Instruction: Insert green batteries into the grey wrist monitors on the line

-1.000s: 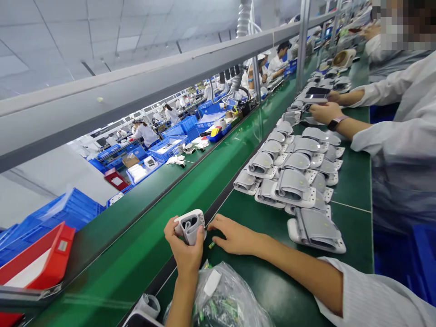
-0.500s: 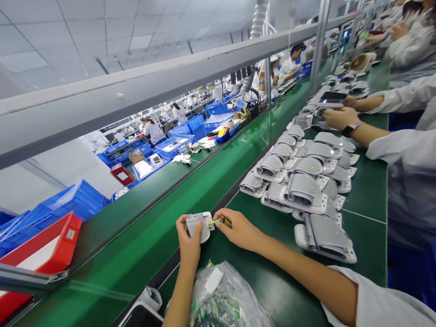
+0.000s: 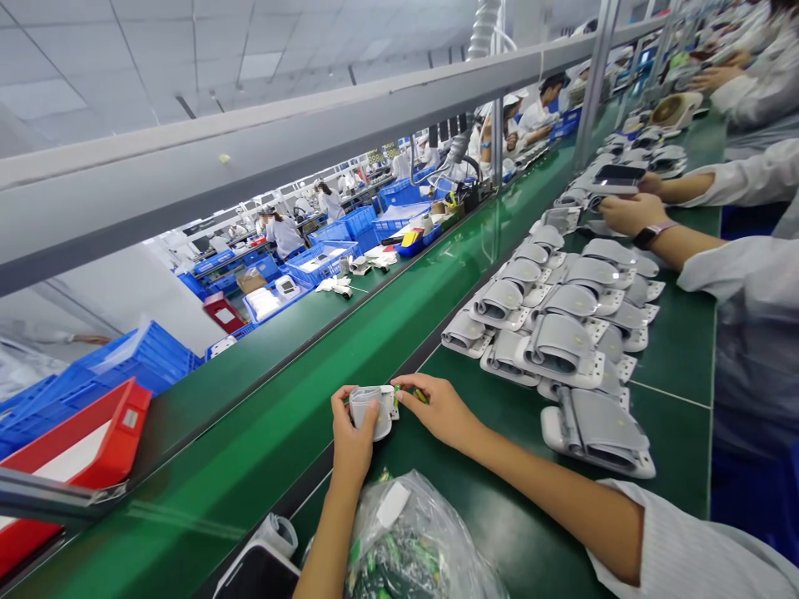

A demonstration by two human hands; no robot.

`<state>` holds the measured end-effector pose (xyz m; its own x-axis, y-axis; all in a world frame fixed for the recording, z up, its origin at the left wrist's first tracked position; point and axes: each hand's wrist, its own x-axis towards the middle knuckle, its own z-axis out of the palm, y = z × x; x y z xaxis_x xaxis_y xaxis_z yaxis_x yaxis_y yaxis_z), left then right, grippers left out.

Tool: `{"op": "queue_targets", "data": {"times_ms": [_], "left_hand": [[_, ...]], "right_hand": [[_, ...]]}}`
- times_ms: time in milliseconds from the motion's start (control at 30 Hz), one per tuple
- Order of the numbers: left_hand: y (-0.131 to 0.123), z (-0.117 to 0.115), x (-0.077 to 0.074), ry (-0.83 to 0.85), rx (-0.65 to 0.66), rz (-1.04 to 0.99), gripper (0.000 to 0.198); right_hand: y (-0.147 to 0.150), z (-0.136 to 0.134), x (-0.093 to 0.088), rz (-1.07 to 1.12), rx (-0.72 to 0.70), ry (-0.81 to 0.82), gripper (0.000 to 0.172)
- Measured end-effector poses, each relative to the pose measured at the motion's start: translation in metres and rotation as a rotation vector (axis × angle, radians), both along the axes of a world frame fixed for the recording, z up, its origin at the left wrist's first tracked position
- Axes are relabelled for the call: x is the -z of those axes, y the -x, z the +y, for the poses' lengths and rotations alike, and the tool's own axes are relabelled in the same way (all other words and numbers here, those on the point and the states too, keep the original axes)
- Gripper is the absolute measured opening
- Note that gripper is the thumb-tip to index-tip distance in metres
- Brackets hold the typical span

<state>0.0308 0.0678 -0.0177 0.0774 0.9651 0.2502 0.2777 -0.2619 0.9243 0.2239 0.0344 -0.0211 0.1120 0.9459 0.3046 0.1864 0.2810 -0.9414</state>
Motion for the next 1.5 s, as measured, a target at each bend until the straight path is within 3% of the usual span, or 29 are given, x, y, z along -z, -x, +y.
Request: {"op": "queue_targets", "data": {"times_ms": [300, 467, 600, 800, 1000, 1100, 1200, 1500], "left_hand": [[-0.002, -0.003, -0.002, -0.011, 0.054, 0.069, 0.054], [-0.003, -0.002, -0.002, -0.008, 0.045, 0.087, 0.056], [-0.004, -0.003, -0.003, 0.001, 0.044, 0.083, 0.056], [-0.003, -0.005, -0.004, 0.007, 0.05, 0.097, 0.055], [-0.004, -0.004, -0.005, 0.011, 0.064, 0.098, 0.057], [-0.004, -0.004, -0.004, 0.011, 0.063, 0.099, 0.058], [-0.004, -0.004, -0.003, 0.011, 0.059, 0.098, 0.057], [-0.003, -0.003, -0.002, 0.002, 0.064, 0.126, 0.054]], "right_hand": [[0.007, 0.001, 0.003, -0.178, 0.022, -0.156, 0.012], [0.005, -0.002, -0.004, -0.08, 0.079, -0.099, 0.02], [0.0, -0.004, -0.008, -0.13, -0.009, -0.122, 0.03], [-0.001, -0.003, -0.007, -0.1, -0.001, 0.003, 0.02], [-0.001, 0.0, 0.003, -0.2, 0.011, -0.136, 0.01], [-0.001, 0.001, 0.007, -0.284, 0.022, -0.262, 0.024], [0.0, 0.001, 0.011, -0.323, 0.037, -0.338, 0.027], [0.008, -0.001, 0.014, -0.365, 0.098, -0.329, 0.012]]}}
